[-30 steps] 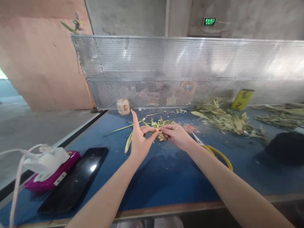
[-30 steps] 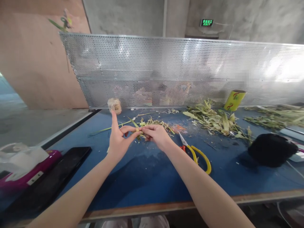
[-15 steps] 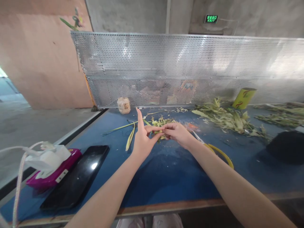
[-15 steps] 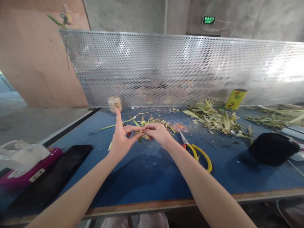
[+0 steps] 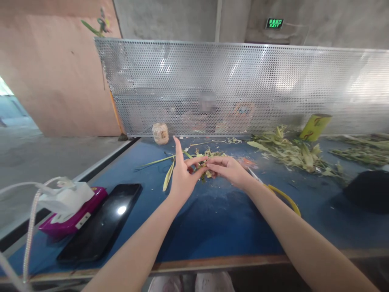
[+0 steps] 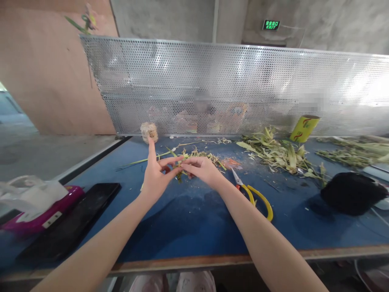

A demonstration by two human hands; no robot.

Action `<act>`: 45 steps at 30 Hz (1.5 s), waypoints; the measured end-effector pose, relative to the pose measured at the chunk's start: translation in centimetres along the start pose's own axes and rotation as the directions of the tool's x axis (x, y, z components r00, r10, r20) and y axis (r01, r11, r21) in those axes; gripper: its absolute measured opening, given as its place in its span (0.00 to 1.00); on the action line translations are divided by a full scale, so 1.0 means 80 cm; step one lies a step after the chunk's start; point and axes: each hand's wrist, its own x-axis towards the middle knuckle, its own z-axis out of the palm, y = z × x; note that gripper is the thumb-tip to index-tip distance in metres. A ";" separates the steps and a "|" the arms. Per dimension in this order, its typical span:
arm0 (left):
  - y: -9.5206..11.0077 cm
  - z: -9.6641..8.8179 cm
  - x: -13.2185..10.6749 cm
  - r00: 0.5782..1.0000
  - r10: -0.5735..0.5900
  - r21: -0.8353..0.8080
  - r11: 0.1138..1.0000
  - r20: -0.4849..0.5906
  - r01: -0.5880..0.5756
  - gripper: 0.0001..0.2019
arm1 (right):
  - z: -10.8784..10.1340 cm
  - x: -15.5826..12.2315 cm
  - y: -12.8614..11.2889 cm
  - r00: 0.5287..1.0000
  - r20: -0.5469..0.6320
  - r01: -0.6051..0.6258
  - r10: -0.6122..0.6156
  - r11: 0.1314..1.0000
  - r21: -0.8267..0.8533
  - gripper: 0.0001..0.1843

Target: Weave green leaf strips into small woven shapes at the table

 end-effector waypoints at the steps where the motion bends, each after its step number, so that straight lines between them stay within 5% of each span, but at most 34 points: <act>1: -0.002 0.000 0.001 1.000 -0.003 -0.001 1.000 -0.006 0.003 0.50 | 0.001 -0.001 -0.002 1.000 -0.006 0.002 -0.002 1.000 -0.023 0.11; 15: 0.001 -0.004 -0.002 0.995 -0.051 0.258 0.966 0.087 0.027 0.46 | 0.001 -0.004 -0.011 0.992 -0.090 -0.102 0.091 0.987 -0.125 0.08; 23: -0.004 -0.006 0.006 0.959 -0.234 0.086 0.971 0.160 0.223 0.42 | -0.011 0.000 0.000 0.993 -0.107 -0.079 0.054 0.966 -0.248 0.08; 30: -0.004 -0.010 0.010 0.950 -0.302 0.116 0.949 0.080 0.292 0.45 | -0.011 -0.001 0.000 0.996 -0.080 -0.066 0.045 0.958 -0.278 0.07; 37: 0.003 -0.008 0.003 0.997 -0.036 0.357 0.934 0.069 0.009 0.36 | -0.006 0.001 0.005 0.987 -0.158 -0.060 0.004 0.934 -0.352 0.07; 45: -0.007 -0.003 0.000 0.973 0.011 0.382 0.919 0.232 -0.102 0.37 | -0.007 0.001 0.001 0.982 -0.184 -0.101 0.037 0.930 -0.353 0.07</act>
